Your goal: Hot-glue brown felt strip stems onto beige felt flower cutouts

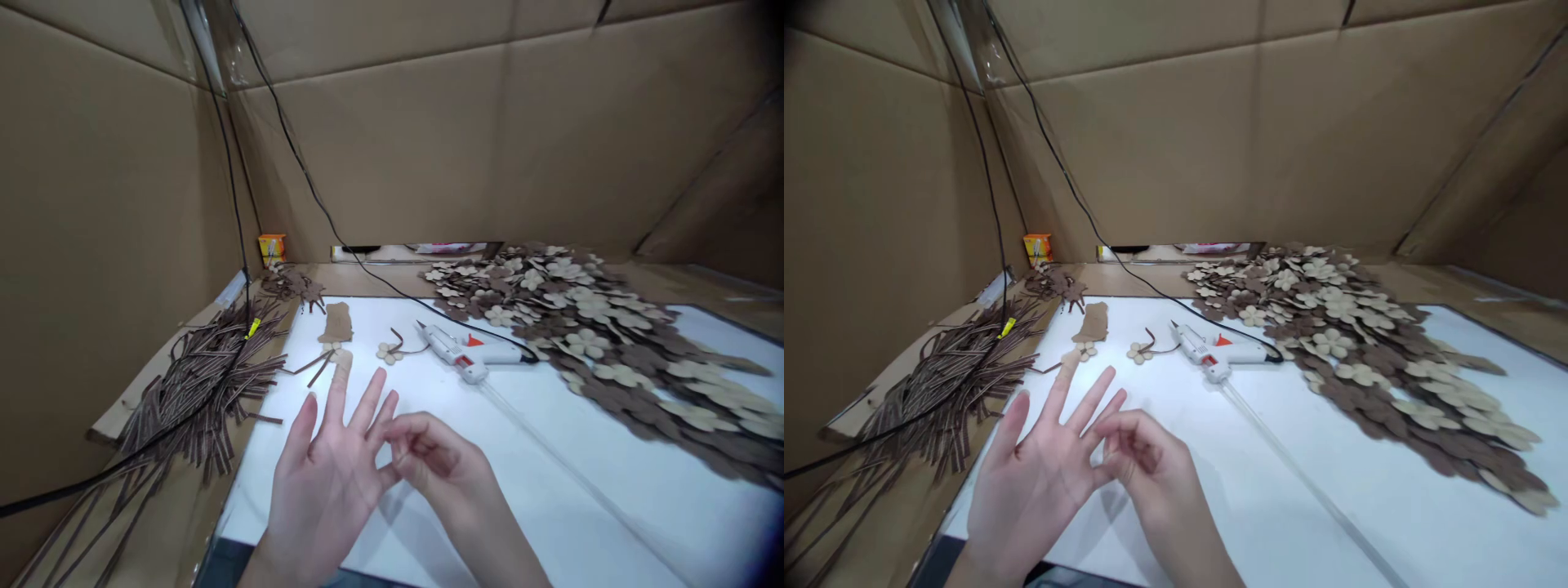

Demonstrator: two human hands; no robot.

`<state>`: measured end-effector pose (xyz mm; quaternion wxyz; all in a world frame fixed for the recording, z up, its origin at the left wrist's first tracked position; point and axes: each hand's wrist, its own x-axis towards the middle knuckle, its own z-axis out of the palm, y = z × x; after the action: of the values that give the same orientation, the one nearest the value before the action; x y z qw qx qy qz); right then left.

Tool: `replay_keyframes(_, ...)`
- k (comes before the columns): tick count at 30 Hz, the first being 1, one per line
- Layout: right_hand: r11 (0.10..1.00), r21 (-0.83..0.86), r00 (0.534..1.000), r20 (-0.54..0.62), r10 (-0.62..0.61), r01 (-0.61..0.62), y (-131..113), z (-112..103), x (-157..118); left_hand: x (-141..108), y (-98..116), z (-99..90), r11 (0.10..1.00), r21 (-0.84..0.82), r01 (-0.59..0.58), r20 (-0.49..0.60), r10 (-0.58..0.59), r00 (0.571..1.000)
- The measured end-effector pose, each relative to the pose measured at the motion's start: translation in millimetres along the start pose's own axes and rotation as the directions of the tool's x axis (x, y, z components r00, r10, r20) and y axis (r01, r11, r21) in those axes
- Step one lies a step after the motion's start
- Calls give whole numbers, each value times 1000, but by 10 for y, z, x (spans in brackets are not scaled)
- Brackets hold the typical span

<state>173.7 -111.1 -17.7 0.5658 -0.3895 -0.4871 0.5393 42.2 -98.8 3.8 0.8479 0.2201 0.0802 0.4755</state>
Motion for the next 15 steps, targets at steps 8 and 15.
replay_keyframes(8, 699, 676, 927, -64, 369, -232, 22, -16, -17, -57, -108, -94, 313, 918, -244, 137, 328, 935)
replay_keyframes(15, 704, 672, 917, -93, 388, -229, 52, 5, -55, -20, 1, -92, -78, 979, -190, 205, 343, 917)
